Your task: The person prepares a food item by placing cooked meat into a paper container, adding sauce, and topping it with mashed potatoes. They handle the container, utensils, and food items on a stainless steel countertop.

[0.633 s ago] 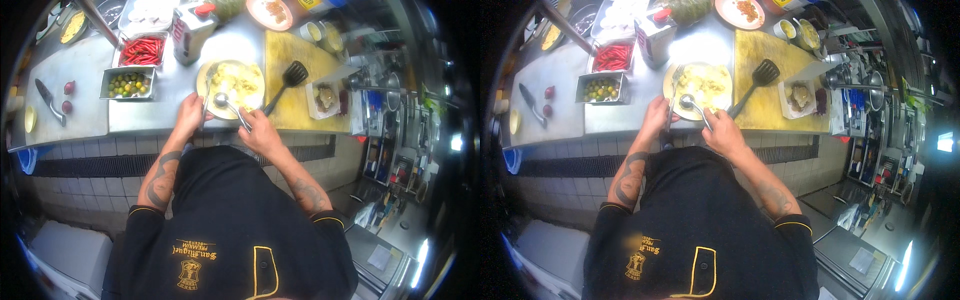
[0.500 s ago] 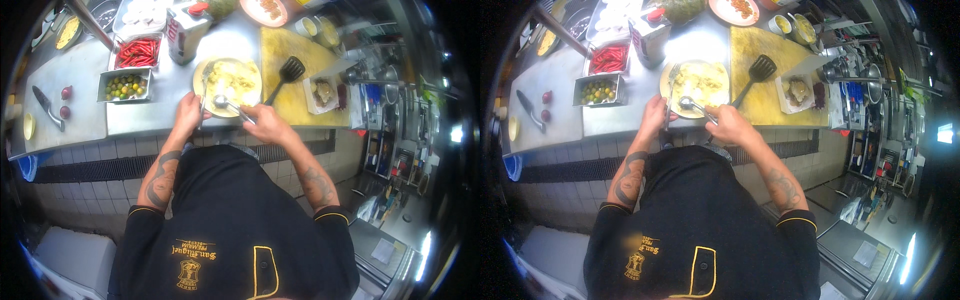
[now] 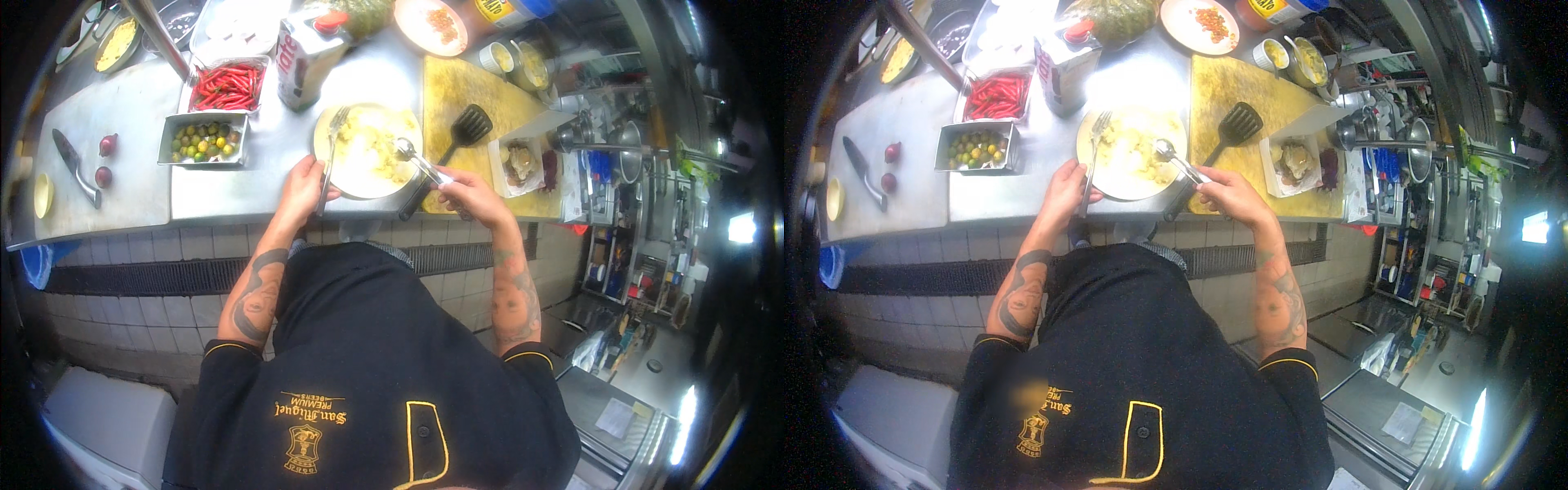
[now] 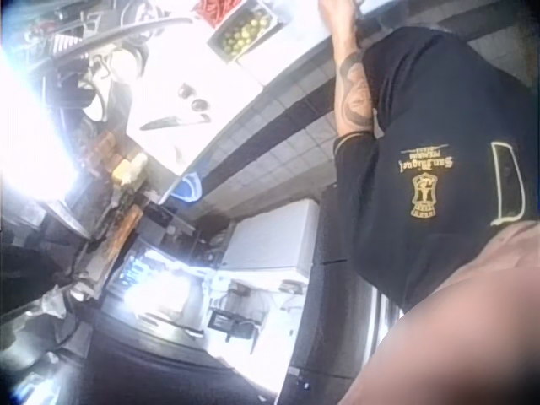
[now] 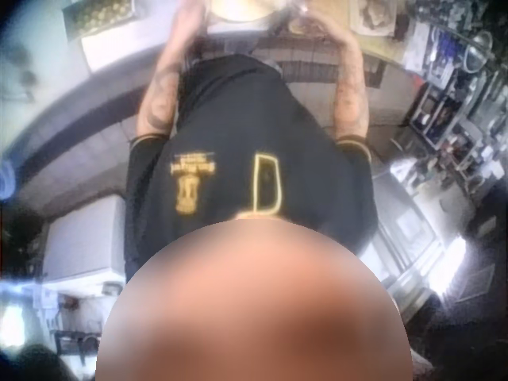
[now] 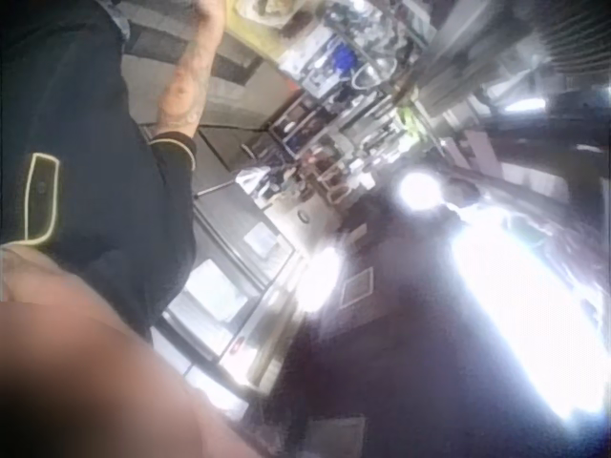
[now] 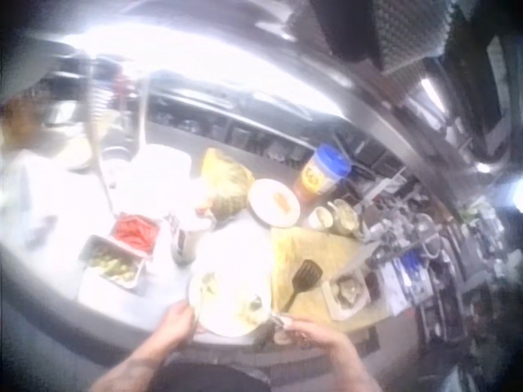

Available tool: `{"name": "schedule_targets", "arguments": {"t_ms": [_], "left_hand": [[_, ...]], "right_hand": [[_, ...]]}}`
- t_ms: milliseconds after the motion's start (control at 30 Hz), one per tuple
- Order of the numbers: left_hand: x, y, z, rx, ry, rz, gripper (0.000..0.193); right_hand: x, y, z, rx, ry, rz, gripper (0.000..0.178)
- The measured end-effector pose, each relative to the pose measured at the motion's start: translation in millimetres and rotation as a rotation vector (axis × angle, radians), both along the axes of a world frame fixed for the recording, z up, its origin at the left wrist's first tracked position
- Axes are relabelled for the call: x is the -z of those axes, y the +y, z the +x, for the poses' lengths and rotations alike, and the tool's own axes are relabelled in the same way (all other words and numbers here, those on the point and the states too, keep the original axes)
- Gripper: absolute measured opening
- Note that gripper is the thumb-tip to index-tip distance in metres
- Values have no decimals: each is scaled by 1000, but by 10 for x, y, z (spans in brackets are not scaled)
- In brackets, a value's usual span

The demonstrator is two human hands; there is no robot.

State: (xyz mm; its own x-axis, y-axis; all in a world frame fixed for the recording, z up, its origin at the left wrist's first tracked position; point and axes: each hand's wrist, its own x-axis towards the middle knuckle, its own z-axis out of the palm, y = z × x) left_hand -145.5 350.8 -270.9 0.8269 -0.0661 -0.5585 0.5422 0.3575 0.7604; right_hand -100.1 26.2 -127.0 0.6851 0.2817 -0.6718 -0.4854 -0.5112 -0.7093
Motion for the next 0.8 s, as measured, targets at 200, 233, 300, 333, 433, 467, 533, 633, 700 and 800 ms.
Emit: {"name": "schedule_targets", "arguments": {"t_ms": [200,233,300,333,433,467,533,633,700,800], "left_hand": [[-156,-15,-17,34,7,27,38],[-106,24,-37,57,-9,40,39],[-99,44,-47,87,-10,53,41],[-154,17,-54,74,-14,60,41],[-77,26,-71,69,-40,51,41],[-59,19,-46,83,-50,40,41],[-88,8,-55,45,-41,69,40],[-121,-32,-63,21,-33,97,38],[-114,-53,-63,-1,-47,110,36],[16,3,-78,-27,-73,98,34]], "right_hand": [[-128,-351,-168,175,-8,267,52],[-209,-485,-232,243,-53,277,52],[-312,-741,-408,371,-138,311,52],[-342,-913,-493,467,-177,288,52],[-288,-1414,-617,602,-400,55,53],[-212,-1578,-639,652,-430,-75,51],[93,-1916,-634,583,-548,-253,50],[185,-1977,-672,483,-651,-488,47],[250,-1934,-673,366,-751,-662,48],[366,-1899,-689,366,-771,-674,48]]}}
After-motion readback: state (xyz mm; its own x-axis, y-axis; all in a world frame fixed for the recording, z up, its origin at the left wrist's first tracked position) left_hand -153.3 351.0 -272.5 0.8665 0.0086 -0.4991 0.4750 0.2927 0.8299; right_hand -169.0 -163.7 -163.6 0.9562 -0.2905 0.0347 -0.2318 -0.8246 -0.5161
